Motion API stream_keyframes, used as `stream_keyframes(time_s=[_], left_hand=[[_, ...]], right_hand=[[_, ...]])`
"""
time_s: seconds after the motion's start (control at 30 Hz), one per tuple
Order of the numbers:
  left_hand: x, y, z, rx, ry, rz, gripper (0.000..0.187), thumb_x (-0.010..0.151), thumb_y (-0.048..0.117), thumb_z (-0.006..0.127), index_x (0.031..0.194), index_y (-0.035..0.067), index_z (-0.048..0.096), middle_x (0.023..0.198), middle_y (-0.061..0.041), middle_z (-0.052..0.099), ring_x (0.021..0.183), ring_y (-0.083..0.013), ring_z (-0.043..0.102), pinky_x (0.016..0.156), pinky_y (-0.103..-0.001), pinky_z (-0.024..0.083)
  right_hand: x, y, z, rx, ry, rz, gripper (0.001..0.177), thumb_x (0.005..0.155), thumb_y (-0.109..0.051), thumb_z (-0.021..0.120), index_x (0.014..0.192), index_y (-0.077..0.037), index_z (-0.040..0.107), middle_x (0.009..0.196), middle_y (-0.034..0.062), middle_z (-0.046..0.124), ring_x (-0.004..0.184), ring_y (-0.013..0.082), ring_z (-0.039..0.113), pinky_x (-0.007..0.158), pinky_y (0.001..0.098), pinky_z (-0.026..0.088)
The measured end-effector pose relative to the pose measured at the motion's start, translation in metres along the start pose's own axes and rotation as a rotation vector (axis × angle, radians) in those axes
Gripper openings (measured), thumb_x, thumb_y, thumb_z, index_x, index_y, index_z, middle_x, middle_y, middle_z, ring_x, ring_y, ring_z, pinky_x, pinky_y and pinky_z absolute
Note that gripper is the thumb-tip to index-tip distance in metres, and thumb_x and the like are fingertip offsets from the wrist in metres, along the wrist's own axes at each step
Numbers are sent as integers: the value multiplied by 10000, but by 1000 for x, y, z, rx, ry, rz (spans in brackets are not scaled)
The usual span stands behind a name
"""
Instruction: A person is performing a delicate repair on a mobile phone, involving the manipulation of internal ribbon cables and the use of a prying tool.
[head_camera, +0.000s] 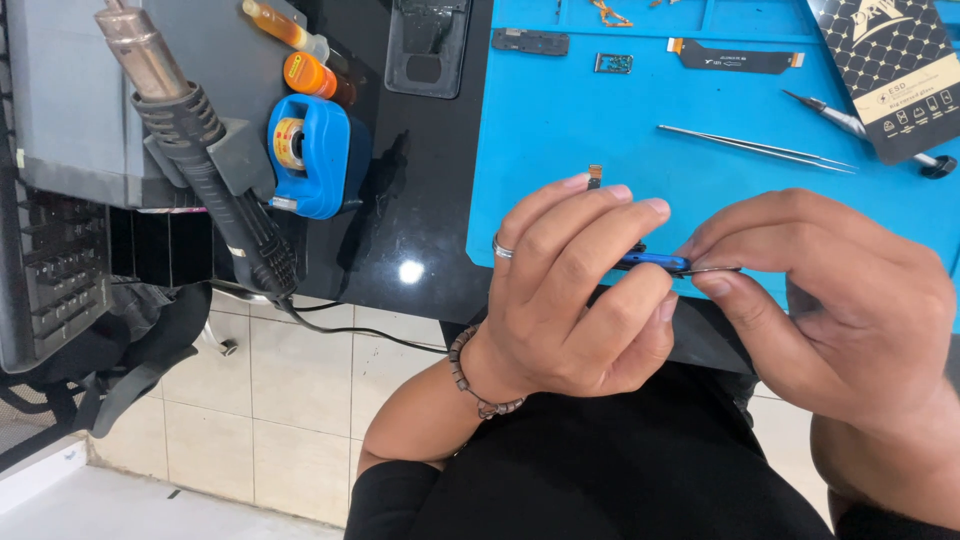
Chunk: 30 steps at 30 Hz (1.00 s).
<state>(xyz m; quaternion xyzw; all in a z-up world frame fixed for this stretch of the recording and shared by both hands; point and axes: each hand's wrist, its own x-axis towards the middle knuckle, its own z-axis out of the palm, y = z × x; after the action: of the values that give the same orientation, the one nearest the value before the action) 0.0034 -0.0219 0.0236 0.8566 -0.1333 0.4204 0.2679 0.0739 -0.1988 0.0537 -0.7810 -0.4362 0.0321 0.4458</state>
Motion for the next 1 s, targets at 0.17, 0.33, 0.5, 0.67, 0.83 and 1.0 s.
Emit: stream_keyframes(time_s=[0.17, 0.33, 0.5, 0.67, 0.83, 1.0], left_hand=[[11, 2, -1, 14, -18, 3, 208, 990, 141, 435, 889, 55, 596, 1075, -158, 676, 997, -322, 676, 945, -470, 584], [13, 2, -1, -1, -36, 30, 223, 972, 132, 436, 848, 47, 600, 1001, -150, 691, 970, -313, 656, 930, -467, 570], [11, 3, 1, -6, -33, 16, 209, 940, 138, 475, 791, 65, 603, 937, -124, 690, 927, -291, 658, 929, -454, 548], [7, 8, -2, 8, -66, 6, 231, 971, 176, 460, 795, 87, 582, 926, -112, 695, 918, -275, 660, 923, -445, 554], [1, 11, -3, 19, -84, -2, 206, 971, 190, 468, 809, 99, 556, 908, -105, 689, 907, -268, 653, 906, -445, 558], [-1, 12, -2, 35, -67, -5, 234, 985, 210, 460, 793, 108, 546, 894, -96, 689, 895, -258, 651, 893, -434, 564]], right_hand=[[-3, -1, 2, -13, 38, -3, 85, 966, 13, 671, 894, 52, 691, 924, 186, 728, 880, 297, 719, 809, 334, 550], [-8, 1, 5, 10, 75, -7, 86, 956, 7, 669, 886, 50, 694, 922, 195, 726, 873, 294, 720, 796, 336, 558], [-17, 9, 11, 69, 171, -82, 81, 968, -2, 599, 939, 63, 638, 953, 251, 719, 866, 313, 753, 793, 331, 600], [-20, 16, 11, 95, 153, -159, 74, 950, 0, 602, 944, 68, 631, 962, 262, 715, 853, 327, 742, 777, 365, 620], [-22, 20, 12, 131, 135, -219, 81, 939, -14, 607, 915, 59, 631, 944, 228, 706, 845, 325, 740, 757, 388, 633], [-23, 23, 12, 125, 65, -268, 111, 955, -47, 609, 961, 60, 635, 983, 232, 693, 851, 343, 719, 757, 410, 628]])
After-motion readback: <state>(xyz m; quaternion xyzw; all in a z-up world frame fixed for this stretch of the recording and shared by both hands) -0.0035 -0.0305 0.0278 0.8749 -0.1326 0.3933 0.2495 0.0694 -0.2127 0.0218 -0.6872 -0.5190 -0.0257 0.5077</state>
